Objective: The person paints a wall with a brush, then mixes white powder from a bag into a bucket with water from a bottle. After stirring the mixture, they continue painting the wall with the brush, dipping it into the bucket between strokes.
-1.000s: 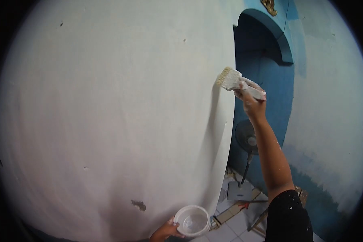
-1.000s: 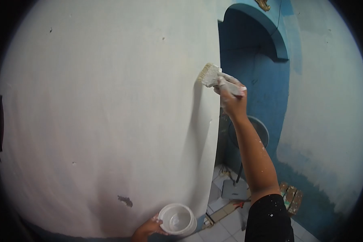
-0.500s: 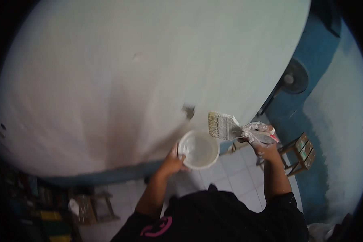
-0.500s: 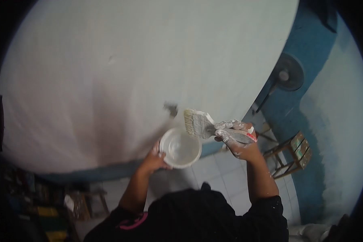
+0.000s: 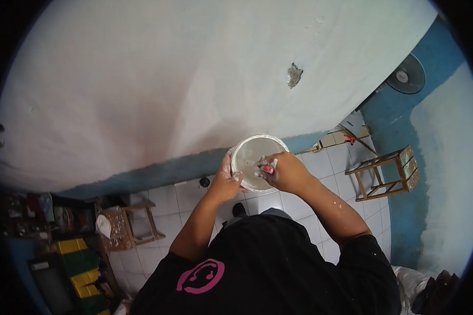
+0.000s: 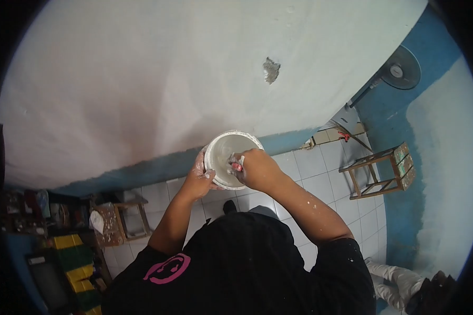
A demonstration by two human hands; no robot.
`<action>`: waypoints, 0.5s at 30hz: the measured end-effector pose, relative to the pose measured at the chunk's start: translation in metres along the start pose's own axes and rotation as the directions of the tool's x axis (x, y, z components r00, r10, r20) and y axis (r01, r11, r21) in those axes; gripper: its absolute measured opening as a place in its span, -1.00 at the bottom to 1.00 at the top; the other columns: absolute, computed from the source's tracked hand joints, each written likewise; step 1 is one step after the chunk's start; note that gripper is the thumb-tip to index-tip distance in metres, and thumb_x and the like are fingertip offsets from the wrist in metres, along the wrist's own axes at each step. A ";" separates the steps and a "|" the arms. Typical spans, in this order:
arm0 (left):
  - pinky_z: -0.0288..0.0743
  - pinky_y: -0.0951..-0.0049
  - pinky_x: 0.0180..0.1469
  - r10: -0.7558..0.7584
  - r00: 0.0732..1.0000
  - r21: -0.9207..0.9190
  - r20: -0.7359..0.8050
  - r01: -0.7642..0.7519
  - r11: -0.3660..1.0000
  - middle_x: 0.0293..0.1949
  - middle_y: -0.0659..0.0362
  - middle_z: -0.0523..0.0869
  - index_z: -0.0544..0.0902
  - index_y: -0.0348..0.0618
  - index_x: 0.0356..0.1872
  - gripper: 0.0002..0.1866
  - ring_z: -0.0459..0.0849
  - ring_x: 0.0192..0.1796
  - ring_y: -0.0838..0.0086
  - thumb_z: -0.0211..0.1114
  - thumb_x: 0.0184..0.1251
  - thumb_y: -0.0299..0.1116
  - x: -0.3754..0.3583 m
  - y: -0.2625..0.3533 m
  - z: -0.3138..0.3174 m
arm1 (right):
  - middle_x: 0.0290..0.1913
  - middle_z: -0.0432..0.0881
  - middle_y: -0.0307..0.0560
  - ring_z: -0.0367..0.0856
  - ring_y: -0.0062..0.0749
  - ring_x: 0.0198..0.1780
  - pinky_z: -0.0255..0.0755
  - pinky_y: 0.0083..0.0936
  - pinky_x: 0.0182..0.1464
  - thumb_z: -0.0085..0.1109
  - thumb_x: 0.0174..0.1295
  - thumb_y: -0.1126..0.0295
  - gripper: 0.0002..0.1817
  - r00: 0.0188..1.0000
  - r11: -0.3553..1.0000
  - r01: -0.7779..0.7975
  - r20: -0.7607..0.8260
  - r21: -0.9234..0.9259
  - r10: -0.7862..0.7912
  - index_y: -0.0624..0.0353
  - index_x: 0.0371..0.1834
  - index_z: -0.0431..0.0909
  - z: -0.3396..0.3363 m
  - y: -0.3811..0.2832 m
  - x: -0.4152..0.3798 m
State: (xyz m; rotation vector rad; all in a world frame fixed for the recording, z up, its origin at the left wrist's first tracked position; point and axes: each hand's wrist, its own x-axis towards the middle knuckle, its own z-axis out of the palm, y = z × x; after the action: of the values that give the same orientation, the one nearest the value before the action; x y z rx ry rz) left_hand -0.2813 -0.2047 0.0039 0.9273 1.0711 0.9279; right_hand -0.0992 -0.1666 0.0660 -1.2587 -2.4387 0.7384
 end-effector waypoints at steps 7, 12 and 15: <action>0.66 0.30 -0.19 -0.061 0.987 -0.005 -0.150 0.061 0.998 0.21 0.03 0.22 -0.15 0.06 0.34 -0.31 0.50 0.06 0.21 -0.20 0.19 -0.66 -0.053 -0.030 -0.013 | -0.45 0.59 0.16 0.57 0.08 -0.36 0.47 -0.22 -0.30 0.15 0.00 0.43 -0.80 0.994 0.999 0.032 -0.102 0.007 -0.031 0.24 -0.29 0.53 0.068 -0.016 -0.011; 0.67 0.34 -0.25 -0.197 0.956 -0.068 -0.217 0.187 0.980 0.19 0.03 0.26 -0.17 0.05 0.34 -0.29 0.50 0.05 0.23 -0.13 0.20 -0.67 -0.093 -0.059 -0.026 | -0.43 0.55 0.22 0.55 0.14 -0.37 0.45 -0.12 -0.29 0.05 0.03 0.47 -0.77 0.988 0.988 0.008 -0.153 0.157 0.017 0.33 -0.23 0.44 0.122 -0.025 -0.036; 0.67 0.33 -0.25 -0.230 0.948 -0.018 -0.222 0.231 0.973 0.21 0.02 0.25 -0.19 0.06 0.34 -0.28 0.50 0.06 0.21 -0.13 0.22 -0.66 -0.115 -0.083 -0.035 | -0.41 0.56 0.25 0.56 0.17 -0.36 0.45 -0.09 -0.28 0.02 0.04 0.48 -0.75 0.987 0.975 -0.016 -0.155 0.220 0.051 0.35 -0.20 0.40 0.150 -0.034 -0.057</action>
State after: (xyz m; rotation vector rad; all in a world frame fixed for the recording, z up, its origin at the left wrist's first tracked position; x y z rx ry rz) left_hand -0.3268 -0.3339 -0.0474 0.6970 1.3449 0.8450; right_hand -0.1607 -0.2757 -0.0401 -1.2252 -2.1487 0.8530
